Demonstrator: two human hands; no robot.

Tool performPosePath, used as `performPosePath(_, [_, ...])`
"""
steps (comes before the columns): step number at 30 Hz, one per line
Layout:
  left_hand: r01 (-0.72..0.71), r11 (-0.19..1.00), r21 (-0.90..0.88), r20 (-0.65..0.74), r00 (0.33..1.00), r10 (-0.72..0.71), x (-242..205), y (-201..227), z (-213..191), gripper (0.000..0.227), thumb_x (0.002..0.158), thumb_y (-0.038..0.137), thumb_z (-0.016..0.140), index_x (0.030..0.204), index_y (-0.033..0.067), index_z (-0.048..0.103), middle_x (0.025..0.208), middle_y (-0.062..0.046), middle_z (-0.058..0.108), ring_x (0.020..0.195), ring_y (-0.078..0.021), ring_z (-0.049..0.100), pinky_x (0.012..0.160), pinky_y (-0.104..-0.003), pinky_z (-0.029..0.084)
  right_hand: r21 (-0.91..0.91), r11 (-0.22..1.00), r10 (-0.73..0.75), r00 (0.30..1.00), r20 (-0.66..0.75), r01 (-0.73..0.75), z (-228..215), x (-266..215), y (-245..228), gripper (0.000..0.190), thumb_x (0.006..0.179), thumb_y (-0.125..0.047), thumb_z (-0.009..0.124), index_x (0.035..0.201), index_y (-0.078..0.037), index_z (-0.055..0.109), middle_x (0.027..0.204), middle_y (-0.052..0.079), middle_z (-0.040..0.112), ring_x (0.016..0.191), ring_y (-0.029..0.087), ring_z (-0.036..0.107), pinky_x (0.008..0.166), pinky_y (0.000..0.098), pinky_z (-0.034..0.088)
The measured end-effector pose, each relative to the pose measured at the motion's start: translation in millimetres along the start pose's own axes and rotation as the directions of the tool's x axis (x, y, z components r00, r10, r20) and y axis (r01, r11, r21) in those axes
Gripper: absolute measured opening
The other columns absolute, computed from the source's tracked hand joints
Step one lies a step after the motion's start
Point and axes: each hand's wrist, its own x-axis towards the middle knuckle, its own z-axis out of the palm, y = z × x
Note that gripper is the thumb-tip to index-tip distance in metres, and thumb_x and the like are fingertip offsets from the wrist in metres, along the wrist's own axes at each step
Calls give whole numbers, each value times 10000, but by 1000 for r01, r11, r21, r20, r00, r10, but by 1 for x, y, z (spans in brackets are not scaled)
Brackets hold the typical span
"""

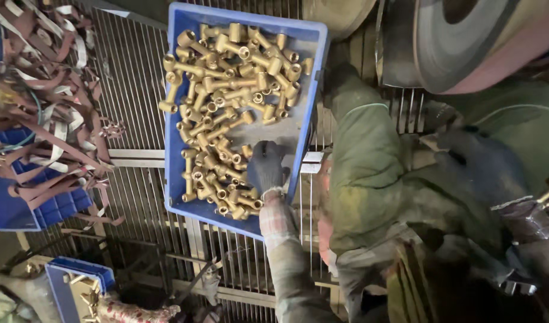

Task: The person repeatedly picks up brass-colored metal parts from a blue bin and presses them against a rotating grinding wheel to smooth or shape them. After grinding, the person places the parts into a separate pile on a metal tray to the right.

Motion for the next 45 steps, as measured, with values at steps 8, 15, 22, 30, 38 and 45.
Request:
performPosePath(8, [-268, 624, -734, -125, 956, 265, -115, 31, -1, 307, 1063, 204, 564, 1144, -26, 752, 768, -53, 589, 595, -77, 453, 528, -223, 341, 320, 937, -138, 990, -24, 139, -13, -18, -12, 453, 842, -198, 764, 1263, -76, 649, 1214, 127, 689, 1116, 287, 673, 972, 402, 535])
performPosePath(15, [85, 743, -664, 599, 656, 460, -187, 60, -21, 290, 1002, 120, 573, 1233, -41, 641, 964, -93, 720, 783, -141, 711, 719, -275, 561, -46, 760, -646, 744, -171, 649, -19, -6, -94, 634, 729, -238, 809, 1246, 30, 558, 1336, 245, 612, 1245, 430, 588, 1058, 509, 500])
performPosePath(22, [48, 765, -643, 526, 753, 395, -160, 71, -15, 248, 1117, 175, 577, 1045, -52, 644, 865, -128, 716, 795, -177, 680, 778, -317, 547, 287, 955, -151, 954, 258, 74, 21, 0, -80, 664, 692, -295, 850, 1272, -84, 607, 1028, 125, 719, 881, 246, 699, 729, 375, 559])
performPosePath(30, [-707, 700, -99, 101, 693, 714, -132, 94, 22, 227, 933, 119, 654, 1155, 74, 651, 1073, -188, 689, 998, -373, 643, 893, -462, 506, 530, 839, -203, 834, 513, -122, 40, -15, -26, 402, 723, -194, 850, 1070, -106, 668, 902, 29, 639, 823, 150, 608, 728, 314, 549])
performPosePath(38, [-376, 804, -461, 396, 723, 565, -153, 102, 36, 292, 942, 96, 632, 1230, 54, 610, 1077, -162, 669, 950, -292, 684, 820, -382, 545, 241, 951, 23, 824, 566, -192, 31, -2, -33, 297, 828, -248, 839, 1022, -93, 676, 802, 34, 683, 739, 155, 644, 705, 348, 549])
performPosePath(45, [-189, 842, -505, 678, 518, 522, -172, 84, 105, 258, 1023, 174, 603, 1216, 9, 651, 1003, -97, 694, 919, -165, 645, 813, -352, 543, 796, 598, -251, 923, 292, -90, 23, -11, -9, 216, 955, -176, 700, 1153, -96, 665, 1005, 36, 700, 901, 133, 641, 802, 344, 564])
